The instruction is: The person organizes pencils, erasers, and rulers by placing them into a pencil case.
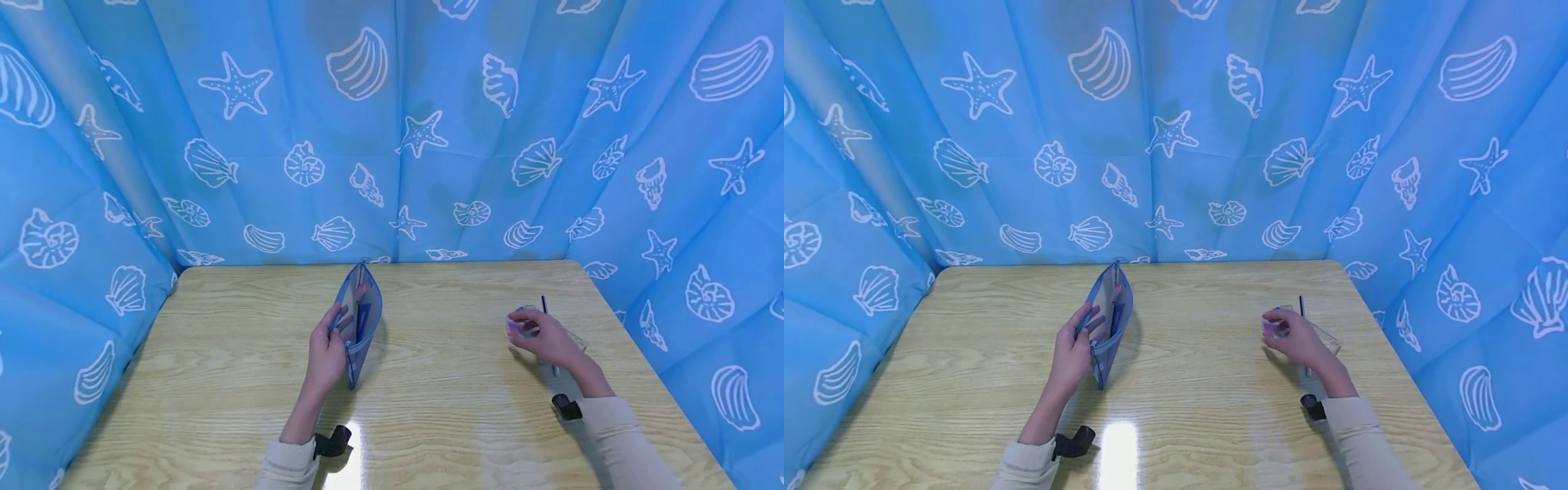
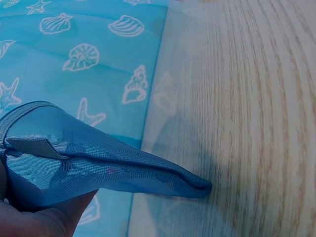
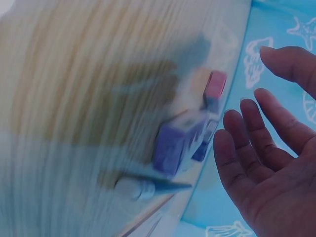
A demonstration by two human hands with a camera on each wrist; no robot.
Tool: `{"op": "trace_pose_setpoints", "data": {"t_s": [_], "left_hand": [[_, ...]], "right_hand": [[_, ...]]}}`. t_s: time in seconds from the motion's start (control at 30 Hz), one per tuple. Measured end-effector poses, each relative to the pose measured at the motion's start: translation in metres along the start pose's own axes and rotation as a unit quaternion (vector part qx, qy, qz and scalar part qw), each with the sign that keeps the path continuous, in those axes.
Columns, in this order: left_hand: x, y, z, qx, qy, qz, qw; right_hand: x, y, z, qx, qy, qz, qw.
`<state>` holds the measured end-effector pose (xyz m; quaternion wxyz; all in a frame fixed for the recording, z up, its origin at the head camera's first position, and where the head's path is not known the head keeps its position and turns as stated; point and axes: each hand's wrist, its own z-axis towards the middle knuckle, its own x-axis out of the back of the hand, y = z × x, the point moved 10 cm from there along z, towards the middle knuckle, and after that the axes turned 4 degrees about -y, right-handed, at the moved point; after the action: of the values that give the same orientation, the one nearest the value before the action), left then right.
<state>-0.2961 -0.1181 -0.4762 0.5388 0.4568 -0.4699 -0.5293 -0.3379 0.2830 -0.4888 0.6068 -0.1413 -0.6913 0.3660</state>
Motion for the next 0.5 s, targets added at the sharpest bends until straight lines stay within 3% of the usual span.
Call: {"op": "trace_pose_setpoints", "data": {"t_s": [0.5], "left_hand": [[0.001,0.0,-0.001,0.002,-0.001,-0.01,0.9999]], "right_hand": [[0.001,0.023,0.006,-0.038,-0.035,-0.031,0.9982]]}}
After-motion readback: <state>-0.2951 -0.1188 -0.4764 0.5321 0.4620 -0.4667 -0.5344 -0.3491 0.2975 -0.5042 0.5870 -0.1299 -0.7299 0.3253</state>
